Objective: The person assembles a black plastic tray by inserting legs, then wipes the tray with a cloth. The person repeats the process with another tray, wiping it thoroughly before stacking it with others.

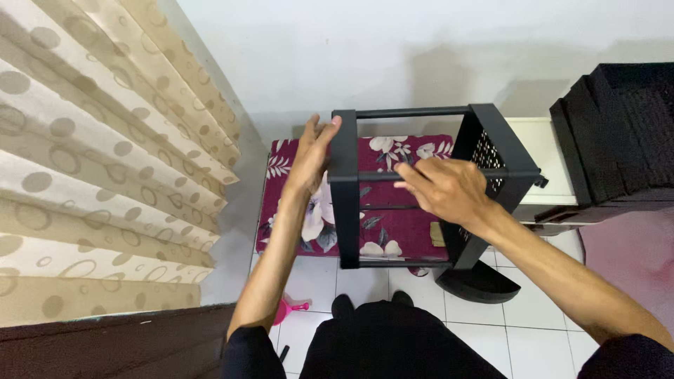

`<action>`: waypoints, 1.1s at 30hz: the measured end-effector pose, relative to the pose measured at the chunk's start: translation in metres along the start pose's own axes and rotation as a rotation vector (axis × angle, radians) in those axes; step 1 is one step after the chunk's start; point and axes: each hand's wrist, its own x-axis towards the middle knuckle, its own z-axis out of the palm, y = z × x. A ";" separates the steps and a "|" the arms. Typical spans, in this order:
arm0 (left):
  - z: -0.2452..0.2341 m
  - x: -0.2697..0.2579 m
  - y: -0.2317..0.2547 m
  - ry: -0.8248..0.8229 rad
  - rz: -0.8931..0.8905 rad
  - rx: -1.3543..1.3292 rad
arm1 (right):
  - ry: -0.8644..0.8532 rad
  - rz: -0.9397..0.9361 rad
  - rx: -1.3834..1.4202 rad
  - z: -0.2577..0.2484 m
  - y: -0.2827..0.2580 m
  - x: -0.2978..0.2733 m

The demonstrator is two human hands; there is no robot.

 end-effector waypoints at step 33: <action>0.007 -0.035 -0.013 -0.072 0.389 0.117 | -0.194 0.270 0.236 0.004 0.017 0.010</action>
